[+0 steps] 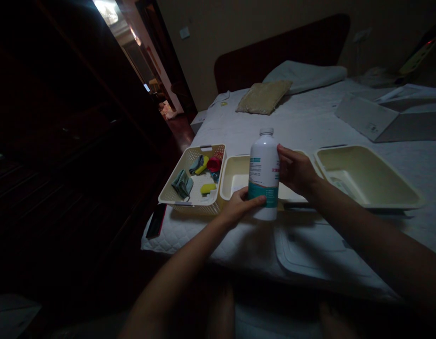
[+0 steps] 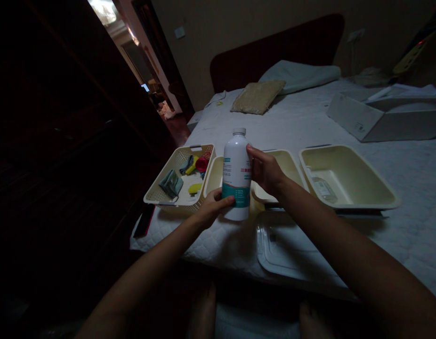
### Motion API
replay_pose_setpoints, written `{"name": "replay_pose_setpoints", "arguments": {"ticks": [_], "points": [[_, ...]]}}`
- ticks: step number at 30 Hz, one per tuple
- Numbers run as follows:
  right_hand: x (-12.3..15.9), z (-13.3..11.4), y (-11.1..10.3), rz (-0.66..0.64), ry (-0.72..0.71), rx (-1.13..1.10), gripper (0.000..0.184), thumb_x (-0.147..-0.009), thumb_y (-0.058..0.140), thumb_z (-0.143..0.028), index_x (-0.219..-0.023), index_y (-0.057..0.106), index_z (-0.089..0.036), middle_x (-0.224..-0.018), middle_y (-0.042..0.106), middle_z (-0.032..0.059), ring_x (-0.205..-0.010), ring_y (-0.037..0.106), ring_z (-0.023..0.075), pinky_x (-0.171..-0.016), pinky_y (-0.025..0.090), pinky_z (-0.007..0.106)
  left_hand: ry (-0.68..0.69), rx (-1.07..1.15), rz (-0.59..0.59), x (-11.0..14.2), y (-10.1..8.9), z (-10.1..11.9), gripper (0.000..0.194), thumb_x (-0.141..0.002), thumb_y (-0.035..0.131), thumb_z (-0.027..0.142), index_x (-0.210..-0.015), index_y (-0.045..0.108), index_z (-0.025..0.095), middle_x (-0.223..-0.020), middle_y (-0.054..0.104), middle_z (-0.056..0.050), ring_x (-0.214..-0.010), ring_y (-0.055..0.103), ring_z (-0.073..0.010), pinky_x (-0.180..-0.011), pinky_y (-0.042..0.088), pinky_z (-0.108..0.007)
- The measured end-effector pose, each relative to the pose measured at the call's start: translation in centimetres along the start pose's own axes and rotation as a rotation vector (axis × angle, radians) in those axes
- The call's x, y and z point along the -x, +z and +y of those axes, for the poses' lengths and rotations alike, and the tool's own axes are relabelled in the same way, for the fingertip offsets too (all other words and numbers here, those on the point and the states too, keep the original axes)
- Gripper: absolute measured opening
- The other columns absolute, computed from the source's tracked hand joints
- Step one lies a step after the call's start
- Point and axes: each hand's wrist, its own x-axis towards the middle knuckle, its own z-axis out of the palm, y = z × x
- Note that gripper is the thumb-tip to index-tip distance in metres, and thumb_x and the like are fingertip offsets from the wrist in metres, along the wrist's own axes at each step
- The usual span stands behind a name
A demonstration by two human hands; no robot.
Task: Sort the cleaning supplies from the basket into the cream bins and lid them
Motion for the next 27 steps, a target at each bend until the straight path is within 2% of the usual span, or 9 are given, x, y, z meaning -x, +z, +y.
{"name": "replay_pose_setpoints", "arguments": {"ticks": [5, 8, 13, 20, 24, 27], "points": [[-0.9, 0.3, -1.0, -0.021, 0.016, 0.14, 0.042, -0.072, 0.066, -0.058, -0.094, 0.062, -0.023, -0.094, 0.068, 0.007, -0.09, 0.063, 0.0237, -0.074, 0.053, 0.036, 0.086, -0.237, 0.206, 0.1, -0.1, 0.0, 0.057, -0.055, 0.084, 0.047, -0.098, 0.069, 0.012, -0.094, 0.071, -0.009, -0.081, 0.065, -0.0176, -0.079, 0.051, -0.031], [-1.0, 0.7, -1.1, -0.006, 0.027, 0.273, 0.051, -0.069, 0.067, -0.063, -0.101, 0.06, -0.024, -0.105, 0.067, 0.0081, -0.098, 0.062, 0.0257, -0.077, 0.053, 0.039, 0.14, -0.437, 0.27, 0.1, -0.3, -0.4, 0.055, -0.056, 0.083, 0.046, -0.097, 0.069, 0.013, -0.089, 0.071, -0.008, -0.076, 0.063, -0.0171, -0.071, 0.05, -0.029], [-0.8, 1.0, -0.7, -0.008, 0.055, 0.4, 0.047, -0.07, 0.069, -0.058, -0.1, 0.059, -0.023, -0.108, 0.067, 0.0093, -0.097, 0.062, 0.0259, -0.074, 0.053, 0.037, 0.147, -0.569, 0.287, 0.3, -0.6, -1.1, 0.054, -0.059, 0.08, 0.05, -0.097, 0.068, 0.014, -0.085, 0.07, -0.006, -0.072, 0.061, -0.016, -0.066, 0.048, -0.028], [-0.7, 0.8, -0.7, 0.053, 0.031, 0.345, 0.049, -0.065, 0.072, -0.057, -0.096, 0.06, -0.021, -0.102, 0.068, 0.0092, -0.096, 0.062, 0.027, -0.075, 0.052, 0.04, 0.183, -0.612, 0.294, 0.3, -0.3, -0.6, 0.051, -0.06, 0.079, 0.05, -0.095, 0.068, 0.015, -0.084, 0.069, -0.005, -0.072, 0.06, -0.0151, -0.066, 0.047, -0.027], [-0.6, 0.6, -0.8, 0.044, 0.039, 0.293, 0.046, -0.063, 0.074, -0.054, -0.093, 0.061, -0.021, -0.103, 0.067, 0.0093, -0.096, 0.062, 0.0267, -0.073, 0.052, 0.038, 0.203, -0.613, 0.29, 0.2, -0.2, -0.7, 0.05, -0.061, 0.078, 0.052, -0.093, 0.067, 0.015, -0.082, 0.067, -0.004, -0.071, 0.059, -0.0151, -0.066, 0.046, -0.027], [-0.5, 0.5, -0.8, 0.071, 0.046, 0.261, 0.045, -0.062, 0.076, -0.052, -0.091, 0.061, -0.02, -0.102, 0.067, 0.0092, -0.094, 0.063, 0.0258, -0.07, 0.052, 0.036, 0.189, -0.598, 0.298, 0.0, -0.4, -1.0, 0.056, -0.058, 0.08, 0.053, -0.099, 0.065, 0.016, -0.088, 0.067, -0.005, -0.076, 0.06, -0.0162, -0.07, 0.047, -0.028]]}}
